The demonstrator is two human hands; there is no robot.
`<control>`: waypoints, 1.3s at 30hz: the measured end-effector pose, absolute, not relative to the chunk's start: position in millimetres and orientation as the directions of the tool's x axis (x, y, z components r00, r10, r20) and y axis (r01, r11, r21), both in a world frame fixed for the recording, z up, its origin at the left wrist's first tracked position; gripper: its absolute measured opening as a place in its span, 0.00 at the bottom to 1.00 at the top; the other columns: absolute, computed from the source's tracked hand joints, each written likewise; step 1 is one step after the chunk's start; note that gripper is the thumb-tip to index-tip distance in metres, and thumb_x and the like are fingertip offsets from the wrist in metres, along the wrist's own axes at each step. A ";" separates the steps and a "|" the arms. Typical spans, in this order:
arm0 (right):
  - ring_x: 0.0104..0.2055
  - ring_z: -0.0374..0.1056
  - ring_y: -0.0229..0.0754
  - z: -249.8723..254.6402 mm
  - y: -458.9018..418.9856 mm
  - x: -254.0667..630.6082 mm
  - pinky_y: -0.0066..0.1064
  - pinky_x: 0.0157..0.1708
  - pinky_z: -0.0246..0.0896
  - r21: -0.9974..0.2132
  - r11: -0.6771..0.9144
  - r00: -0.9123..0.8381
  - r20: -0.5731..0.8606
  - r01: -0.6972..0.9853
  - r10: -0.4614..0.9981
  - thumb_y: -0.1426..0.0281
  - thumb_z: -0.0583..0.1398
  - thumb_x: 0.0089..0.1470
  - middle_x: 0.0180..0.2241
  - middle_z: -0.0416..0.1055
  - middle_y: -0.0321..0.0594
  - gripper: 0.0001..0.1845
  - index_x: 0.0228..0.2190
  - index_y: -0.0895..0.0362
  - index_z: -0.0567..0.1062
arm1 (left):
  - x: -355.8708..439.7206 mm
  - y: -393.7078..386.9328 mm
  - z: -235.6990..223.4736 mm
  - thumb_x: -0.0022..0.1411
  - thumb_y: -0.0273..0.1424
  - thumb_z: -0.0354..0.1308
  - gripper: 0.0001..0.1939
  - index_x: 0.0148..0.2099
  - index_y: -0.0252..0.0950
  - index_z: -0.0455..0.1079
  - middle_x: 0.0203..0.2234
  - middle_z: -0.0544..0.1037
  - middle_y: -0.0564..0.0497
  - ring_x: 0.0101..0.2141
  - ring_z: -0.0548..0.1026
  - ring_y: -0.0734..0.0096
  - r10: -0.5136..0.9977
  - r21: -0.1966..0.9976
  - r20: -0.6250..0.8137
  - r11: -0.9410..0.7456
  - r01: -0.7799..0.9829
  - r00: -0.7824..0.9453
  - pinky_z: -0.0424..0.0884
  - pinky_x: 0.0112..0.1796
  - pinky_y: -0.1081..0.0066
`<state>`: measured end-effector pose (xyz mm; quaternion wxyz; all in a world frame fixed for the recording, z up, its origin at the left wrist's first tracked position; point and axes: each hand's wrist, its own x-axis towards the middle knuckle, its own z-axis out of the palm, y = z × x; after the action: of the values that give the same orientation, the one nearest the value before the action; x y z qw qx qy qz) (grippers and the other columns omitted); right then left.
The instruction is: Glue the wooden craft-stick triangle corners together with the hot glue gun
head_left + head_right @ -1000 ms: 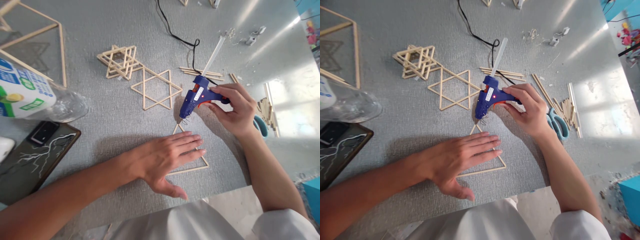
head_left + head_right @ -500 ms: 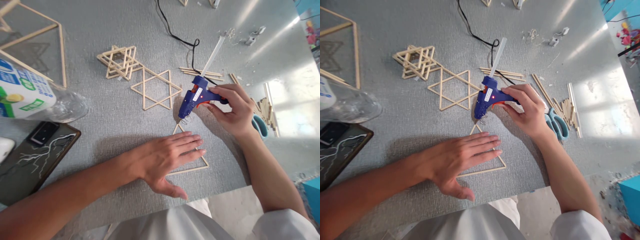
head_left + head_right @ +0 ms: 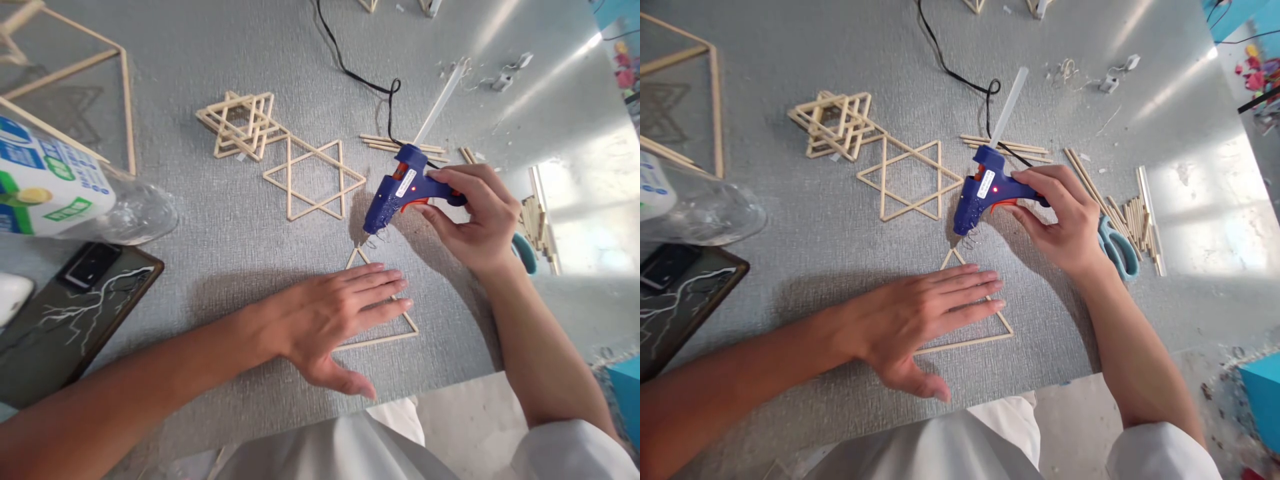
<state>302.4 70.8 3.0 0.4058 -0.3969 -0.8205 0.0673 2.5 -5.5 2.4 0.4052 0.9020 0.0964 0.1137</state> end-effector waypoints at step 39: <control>0.48 0.80 0.50 1.1 69.4 301.3 0.46 0.48 0.83 -0.380 0.709 -0.393 0.632 0.594 0.668 0.58 0.74 0.63 0.51 0.82 0.48 0.25 0.59 0.50 0.82 | 2.5 -7.0 -0.1 0.73 0.64 0.56 0.55 0.81 0.23 0.58 0.81 0.56 0.28 0.82 0.51 0.43 0.274 0.740 0.151 -0.668 0.075 0.950 0.45 0.82 0.46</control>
<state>301.3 69.4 1.1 0.4001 -0.3787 -0.8333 0.0461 2.5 -7.0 -0.1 0.3956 0.9046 0.0964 0.1258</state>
